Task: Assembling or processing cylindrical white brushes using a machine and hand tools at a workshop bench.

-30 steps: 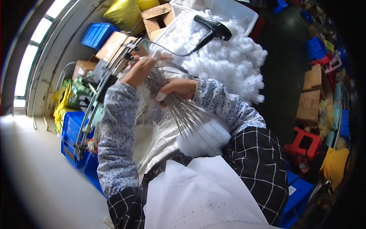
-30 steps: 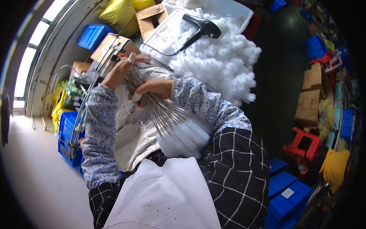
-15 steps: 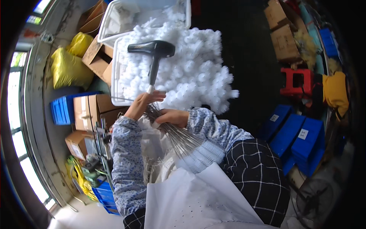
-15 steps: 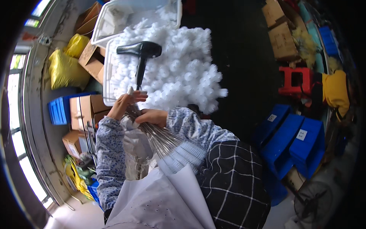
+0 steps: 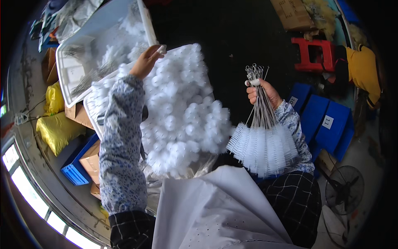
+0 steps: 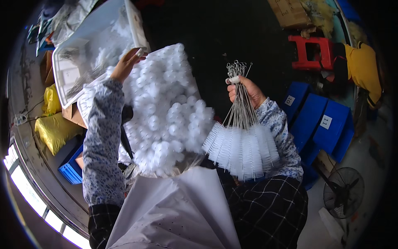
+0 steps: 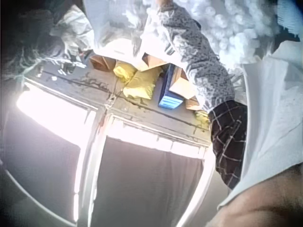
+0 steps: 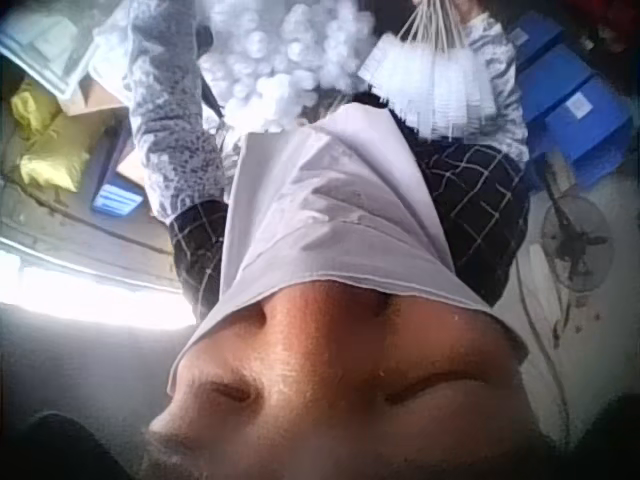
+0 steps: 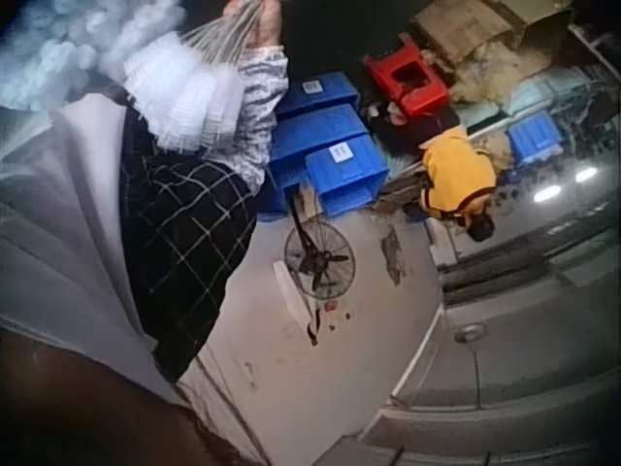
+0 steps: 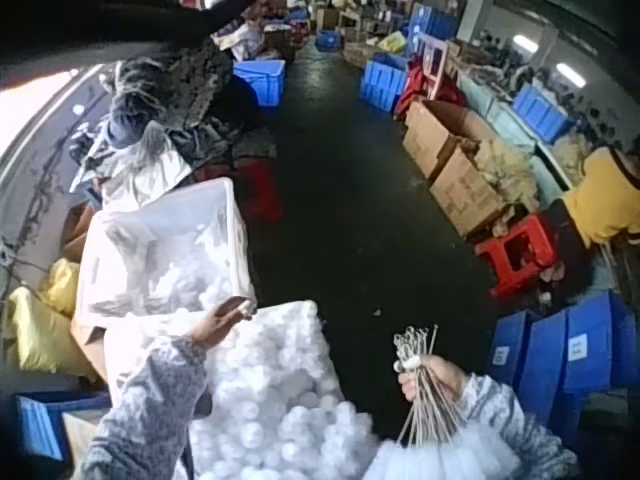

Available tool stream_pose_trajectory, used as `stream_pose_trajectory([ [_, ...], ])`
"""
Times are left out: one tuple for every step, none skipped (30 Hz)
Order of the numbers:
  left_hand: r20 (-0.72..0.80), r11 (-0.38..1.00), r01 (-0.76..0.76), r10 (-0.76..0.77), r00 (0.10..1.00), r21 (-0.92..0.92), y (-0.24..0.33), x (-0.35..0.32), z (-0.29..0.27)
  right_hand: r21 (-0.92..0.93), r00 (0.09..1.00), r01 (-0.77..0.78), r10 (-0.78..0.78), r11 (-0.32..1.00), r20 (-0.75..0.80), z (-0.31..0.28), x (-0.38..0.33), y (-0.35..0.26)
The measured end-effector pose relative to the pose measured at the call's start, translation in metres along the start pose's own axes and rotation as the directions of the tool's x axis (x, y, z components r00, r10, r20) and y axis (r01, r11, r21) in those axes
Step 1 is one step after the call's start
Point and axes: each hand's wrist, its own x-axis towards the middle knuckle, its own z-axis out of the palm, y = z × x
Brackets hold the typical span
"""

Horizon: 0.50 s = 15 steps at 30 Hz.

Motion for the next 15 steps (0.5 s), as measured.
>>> stream_pose_trajectory([
  [0.079,0.995,0.024,-0.032,0.996,0.097,-0.007,0.027,0.0,-0.084,0.998,0.013,-0.018,0.996,-0.067,-0.005,0.008,-0.012],
  [0.152,0.979,0.042,-0.073,0.986,0.199,-0.015,0.046,0.0,-0.168,0.991,0.014,-0.036,0.986,-0.129,-0.012,0.021,-0.025],
  [0.174,0.964,0.08,-0.127,0.977,0.255,-0.014,0.061,0.012,-0.204,0.999,0.033,-0.04,0.978,-0.028,-0.019,0.034,-0.037],
  [0.195,0.964,0.081,-0.133,0.972,0.254,-0.024,0.075,0.019,-0.344,0.994,0.049,-0.08,0.938,-0.078,-0.023,0.047,-0.047],
  [0.247,0.931,0.174,-0.259,0.934,0.32,-0.034,0.084,0.017,-0.433,0.98,0.026,-0.11,0.901,-0.168,-0.016,0.067,-0.056],
  [0.312,0.897,0.229,-0.356,0.881,0.377,-0.037,0.099,0.025,-0.498,0.993,0.029,-0.081,0.867,-0.083,-0.024,0.081,-0.073],
  [0.295,0.833,0.32,-0.477,0.828,0.451,-0.04,0.104,0.025,-0.622,0.978,0.001,-0.13,0.783,-0.162,-0.008,0.099,-0.077],
  [0.309,0.831,0.323,-0.486,0.817,0.454,-0.036,0.105,0.026,-0.719,0.977,-0.018,-0.14,0.695,-0.16,-0.001,0.115,-0.081],
  [0.34,0.862,0.373,-0.484,0.806,0.343,-0.03,0.102,0.027,-0.79,0.962,-0.049,-0.185,0.611,-0.202,0.011,0.124,-0.081],
  [0.361,0.876,0.419,-0.481,0.799,0.239,-0.035,0.1,0.023,-0.856,0.97,-0.06,-0.172,0.513,-0.17,0.016,0.141,-0.076],
  [0.434,0.854,0.442,-0.52,0.736,0.273,-0.045,0.098,0.014,-0.834,0.966,-0.146,-0.105,0.532,-0.236,0.023,0.156,-0.074],
  [0.431,0.848,0.452,-0.529,0.731,0.275,-0.045,0.096,0.011,-0.807,0.953,-0.23,-0.041,0.543,-0.299,0.029,0.166,-0.073],
  [0.461,0.851,0.445,-0.525,0.715,0.279,-0.045,0.093,0.009,-0.792,0.955,-0.236,-0.014,0.563,-0.296,0.035,0.172,-0.071],
  [0.493,0.855,0.437,-0.519,0.698,0.28,-0.044,0.089,0.009,-0.775,0.956,-0.245,0.01,0.582,-0.294,0.04,0.175,-0.067],
  [0.492,0.816,0.504,-0.574,0.654,0.282,-0.033,0.087,0.011,-0.748,0.953,-0.256,0.03,0.613,-0.301,0.044,0.176,-0.064],
])
